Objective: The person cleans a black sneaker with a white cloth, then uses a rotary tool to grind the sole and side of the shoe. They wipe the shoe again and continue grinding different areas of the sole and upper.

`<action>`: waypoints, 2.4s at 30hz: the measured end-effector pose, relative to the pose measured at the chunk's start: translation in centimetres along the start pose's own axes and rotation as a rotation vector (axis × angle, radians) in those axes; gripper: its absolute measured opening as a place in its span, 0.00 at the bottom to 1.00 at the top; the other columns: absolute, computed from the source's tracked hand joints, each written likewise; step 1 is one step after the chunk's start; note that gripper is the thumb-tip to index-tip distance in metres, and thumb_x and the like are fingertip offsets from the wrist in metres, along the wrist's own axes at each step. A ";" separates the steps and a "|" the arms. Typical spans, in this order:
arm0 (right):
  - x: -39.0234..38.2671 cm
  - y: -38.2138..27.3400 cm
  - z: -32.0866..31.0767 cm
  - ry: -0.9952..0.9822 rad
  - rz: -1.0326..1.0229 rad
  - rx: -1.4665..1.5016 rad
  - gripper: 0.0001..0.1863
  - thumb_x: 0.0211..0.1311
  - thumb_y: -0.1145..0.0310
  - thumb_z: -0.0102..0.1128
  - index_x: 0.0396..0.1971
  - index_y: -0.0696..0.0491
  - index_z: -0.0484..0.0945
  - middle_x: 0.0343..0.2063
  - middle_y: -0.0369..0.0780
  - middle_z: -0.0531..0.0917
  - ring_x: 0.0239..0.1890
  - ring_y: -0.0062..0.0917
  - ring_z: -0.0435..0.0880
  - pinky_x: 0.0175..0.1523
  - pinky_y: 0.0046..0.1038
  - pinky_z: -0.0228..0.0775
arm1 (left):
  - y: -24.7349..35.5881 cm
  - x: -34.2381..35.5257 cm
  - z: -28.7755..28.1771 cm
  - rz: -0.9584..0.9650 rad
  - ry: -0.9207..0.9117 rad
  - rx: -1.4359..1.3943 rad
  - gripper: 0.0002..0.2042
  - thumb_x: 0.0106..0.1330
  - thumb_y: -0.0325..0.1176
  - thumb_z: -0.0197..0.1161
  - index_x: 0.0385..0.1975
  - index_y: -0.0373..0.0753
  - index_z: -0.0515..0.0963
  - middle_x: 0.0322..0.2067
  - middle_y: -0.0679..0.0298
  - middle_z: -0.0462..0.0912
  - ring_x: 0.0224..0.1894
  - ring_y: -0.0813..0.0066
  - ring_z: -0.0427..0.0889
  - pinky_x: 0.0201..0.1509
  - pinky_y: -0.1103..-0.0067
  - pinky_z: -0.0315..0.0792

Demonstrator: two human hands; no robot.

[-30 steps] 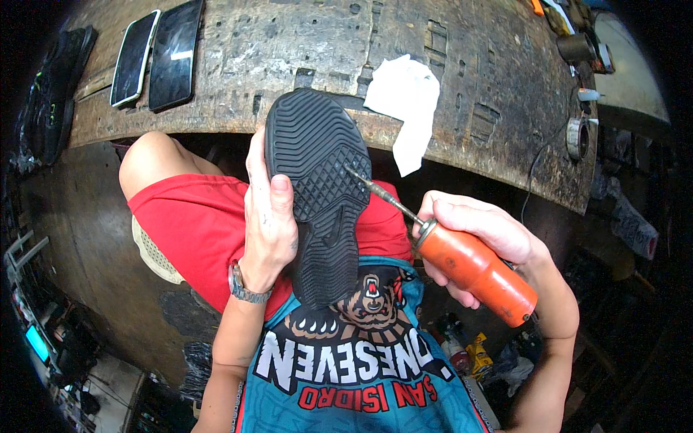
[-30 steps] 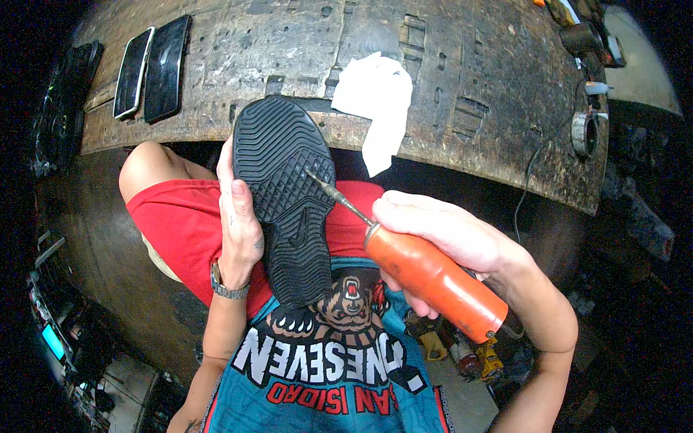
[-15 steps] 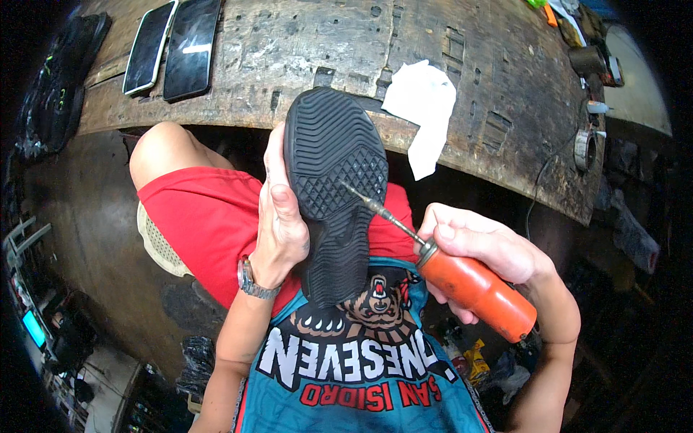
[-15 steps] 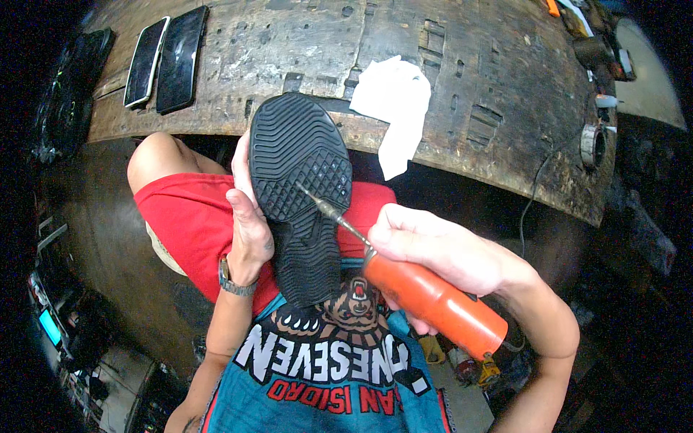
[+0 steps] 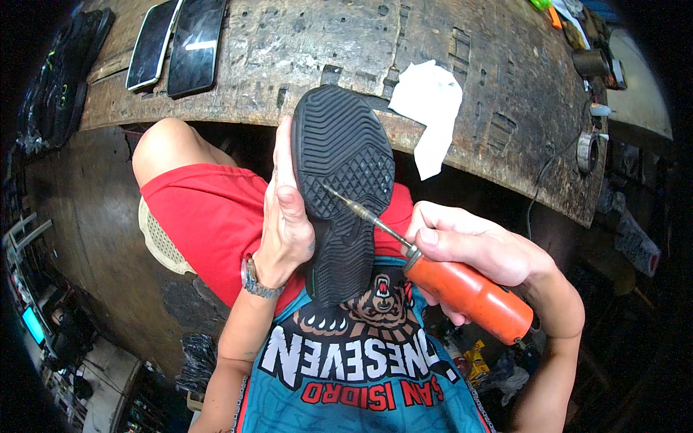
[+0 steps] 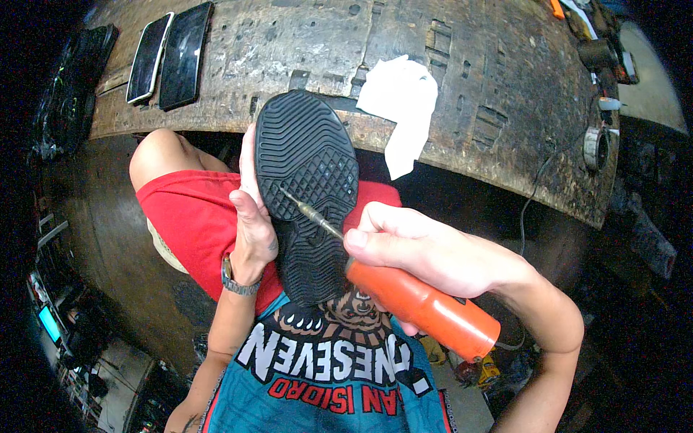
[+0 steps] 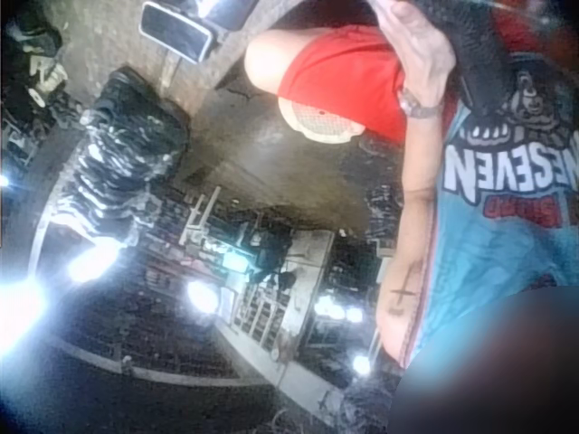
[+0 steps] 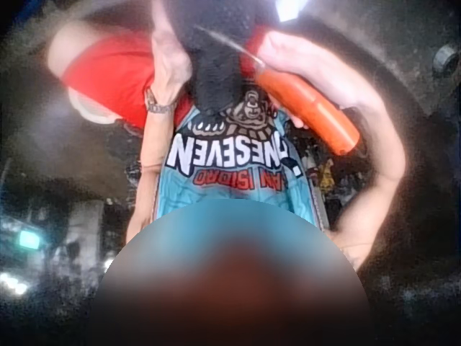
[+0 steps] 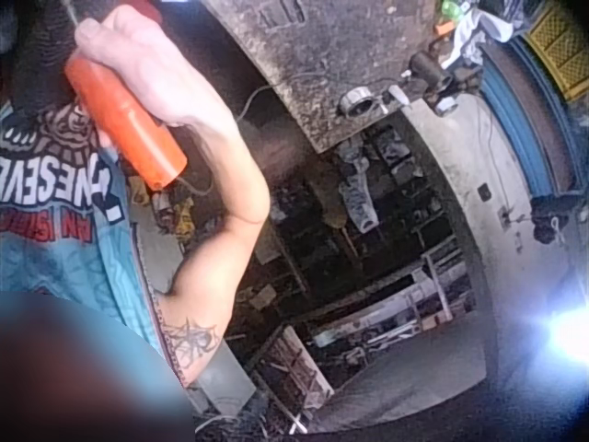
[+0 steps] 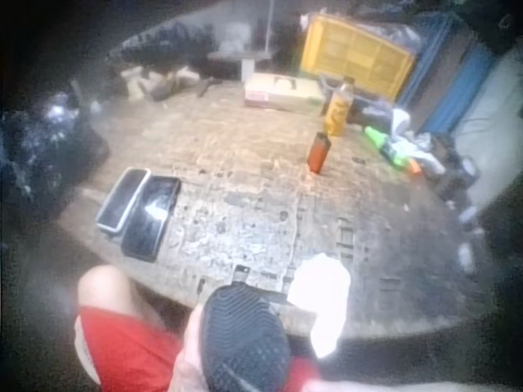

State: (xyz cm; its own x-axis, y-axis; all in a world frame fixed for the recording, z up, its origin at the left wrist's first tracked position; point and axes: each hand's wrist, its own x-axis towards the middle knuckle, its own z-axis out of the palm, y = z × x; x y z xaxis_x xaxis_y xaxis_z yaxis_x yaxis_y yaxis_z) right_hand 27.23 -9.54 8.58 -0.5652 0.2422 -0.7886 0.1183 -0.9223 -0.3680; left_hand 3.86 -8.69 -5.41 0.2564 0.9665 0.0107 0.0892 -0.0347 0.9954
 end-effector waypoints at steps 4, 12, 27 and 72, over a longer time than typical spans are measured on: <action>0.1 -0.1 -0.1 -0.024 -0.014 0.007 0.24 0.76 0.45 0.52 0.40 0.54 0.65 0.24 0.40 0.78 0.15 0.26 0.81 0.18 0.26 0.74 | 0.1 -0.1 0.1 -0.004 0.000 0.000 0.54 0.69 0.76 0.24 0.76 0.27 0.42 0.66 0.42 0.69 0.67 0.55 0.73 0.73 0.66 0.62; 1.0 0.3 0.0 0.013 -0.010 -0.033 0.22 0.76 0.46 0.53 0.41 0.53 0.65 0.24 0.40 0.78 0.15 0.25 0.81 0.18 0.27 0.75 | -0.4 0.1 -0.3 0.020 -0.014 0.022 0.52 0.70 0.75 0.24 0.76 0.27 0.42 0.68 0.42 0.67 0.68 0.54 0.71 0.73 0.66 0.62; 2.4 4.5 0.2 0.158 -0.489 -0.487 0.15 0.77 0.59 0.56 0.40 0.56 0.67 0.27 0.40 0.75 0.32 0.20 0.75 0.38 0.29 0.69 | -0.2 0.0 0.3 0.013 0.007 -0.033 0.52 0.70 0.75 0.25 0.76 0.28 0.44 0.70 0.43 0.63 0.72 0.54 0.65 0.76 0.66 0.56; 3.0 4.9 0.8 0.193 -0.432 -0.528 0.15 0.76 0.60 0.55 0.40 0.56 0.65 0.26 0.40 0.78 0.28 0.26 0.78 0.37 0.30 0.70 | 0.4 -0.2 1.0 -0.065 0.055 -0.022 0.54 0.67 0.78 0.23 0.77 0.30 0.43 0.73 0.50 0.59 0.75 0.62 0.60 0.79 0.68 0.49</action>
State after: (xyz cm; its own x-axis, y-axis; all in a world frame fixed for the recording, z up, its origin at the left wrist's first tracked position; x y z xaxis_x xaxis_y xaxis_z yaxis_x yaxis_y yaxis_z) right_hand 25.45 -13.58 4.78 -0.5016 0.6480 -0.5732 0.3238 -0.4738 -0.8190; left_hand 4.82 -9.13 -5.11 0.1970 0.9792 -0.0492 0.0829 0.0334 0.9960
